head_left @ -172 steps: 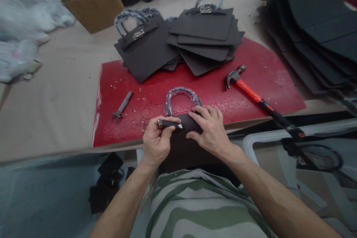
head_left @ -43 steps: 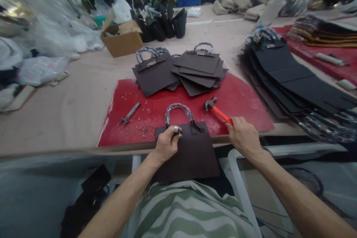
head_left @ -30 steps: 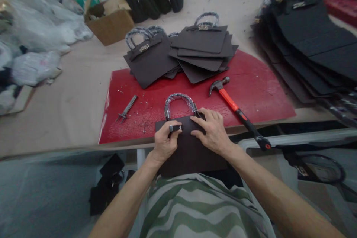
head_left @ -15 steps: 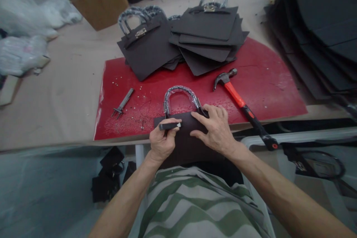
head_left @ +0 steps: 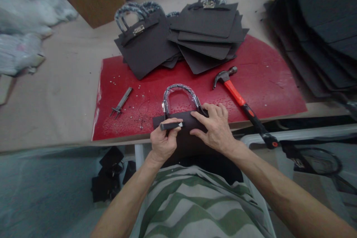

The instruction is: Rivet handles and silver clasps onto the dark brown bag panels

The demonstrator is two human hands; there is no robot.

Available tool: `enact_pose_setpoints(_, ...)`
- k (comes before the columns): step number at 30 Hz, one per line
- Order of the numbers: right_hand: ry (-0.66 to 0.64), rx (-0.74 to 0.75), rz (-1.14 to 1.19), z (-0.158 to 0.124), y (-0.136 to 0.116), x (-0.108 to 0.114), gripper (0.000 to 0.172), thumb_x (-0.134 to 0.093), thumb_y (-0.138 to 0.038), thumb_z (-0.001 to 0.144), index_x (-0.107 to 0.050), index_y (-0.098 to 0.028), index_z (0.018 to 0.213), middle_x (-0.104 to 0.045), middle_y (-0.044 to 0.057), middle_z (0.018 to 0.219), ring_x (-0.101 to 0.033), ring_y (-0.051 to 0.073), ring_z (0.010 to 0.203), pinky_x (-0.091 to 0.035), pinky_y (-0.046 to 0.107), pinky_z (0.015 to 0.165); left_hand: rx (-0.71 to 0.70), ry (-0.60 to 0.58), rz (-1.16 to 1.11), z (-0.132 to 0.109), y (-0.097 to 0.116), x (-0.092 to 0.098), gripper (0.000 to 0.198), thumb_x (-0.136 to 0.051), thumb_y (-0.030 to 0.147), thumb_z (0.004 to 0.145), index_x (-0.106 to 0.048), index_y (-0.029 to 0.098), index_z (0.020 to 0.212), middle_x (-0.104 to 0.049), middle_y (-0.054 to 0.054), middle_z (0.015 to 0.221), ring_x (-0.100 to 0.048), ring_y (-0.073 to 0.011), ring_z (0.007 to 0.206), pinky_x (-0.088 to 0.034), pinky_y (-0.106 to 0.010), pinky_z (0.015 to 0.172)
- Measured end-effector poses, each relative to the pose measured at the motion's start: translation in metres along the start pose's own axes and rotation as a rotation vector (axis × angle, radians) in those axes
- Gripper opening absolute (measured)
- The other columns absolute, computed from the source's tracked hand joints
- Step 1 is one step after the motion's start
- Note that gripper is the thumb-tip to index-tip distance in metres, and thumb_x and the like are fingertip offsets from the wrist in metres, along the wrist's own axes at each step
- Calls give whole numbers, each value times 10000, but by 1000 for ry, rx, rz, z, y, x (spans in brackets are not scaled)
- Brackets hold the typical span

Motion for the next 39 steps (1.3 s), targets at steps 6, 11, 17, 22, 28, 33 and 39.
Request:
enact_pose_setpoints(6,8,-7,-2,0,0,-1,543,-682,-549,836,-626,-257,1290,-512,134,1289,-446,313,1197,-229,541,1125,-10,-17,17,2,0,-2,113,-616,211,932,-683,166,1010,-762,-57,963,-733,-173,907,-600,-300,869)
enact_pose_setpoints(11,-1,-14,-3,0,0,0,553,-707,-539,821,-628,-261,1293,-518,134,1298,-452,313,1205,-229,537,1128,-17,-2,-1,2,-2,-5,113,-622,179,921,-672,169,1021,-759,-51,972,-729,-166,921,-591,-295,883)
enact_pose_setpoints(17,-7,-19,-10,1,-1,0,576,-732,-532,802,-626,-261,1299,-517,137,1309,-455,318,1218,-221,542,1136,8,-32,-12,3,-4,-7,114,-603,212,935,-664,177,1025,-750,-54,978,-724,-174,936,-586,-320,907)
enact_pose_setpoints(22,-1,-12,-7,-1,1,-1,582,-716,-543,812,-616,-265,1313,-504,138,1327,-442,323,1237,-205,548,1145,9,-38,2,2,-7,-7,117,-594,229,941,-646,180,1034,-748,-60,990,-721,-184,948,-579,-342,923)
enact_pose_setpoints(28,3,-13,-2,-1,2,-1,596,-725,-553,798,-626,-262,1309,-504,134,1323,-438,330,1218,-224,549,1136,-87,-72,56,9,-4,-12,104,-547,173,949,-623,181,1020,-732,-48,951,-710,-156,899,-571,-286,869)
enact_pose_setpoints(33,4,-10,17,0,0,1,588,-752,-521,784,-638,-255,1295,-515,142,1321,-443,337,1217,-250,562,1114,-140,-84,108,11,0,-16,115,-522,164,949,-610,181,1021,-721,-49,934,-705,-155,881,-565,-271,839)
enact_pose_setpoints(39,99,-10,122,-2,18,23,418,-659,-366,871,-643,-197,1253,-547,141,1291,-487,297,1183,-375,464,1023,-128,-130,71,11,-2,-17,125,-522,150,943,-596,189,1036,-711,-45,946,-701,-147,885,-549,-255,834)
Point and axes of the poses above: each hand's wrist, its own z-axis towards the middle knuckle, its own x-axis out of the back of the hand, y = z × x, the point moved 1 cm from there along z, towards the middle knuckle
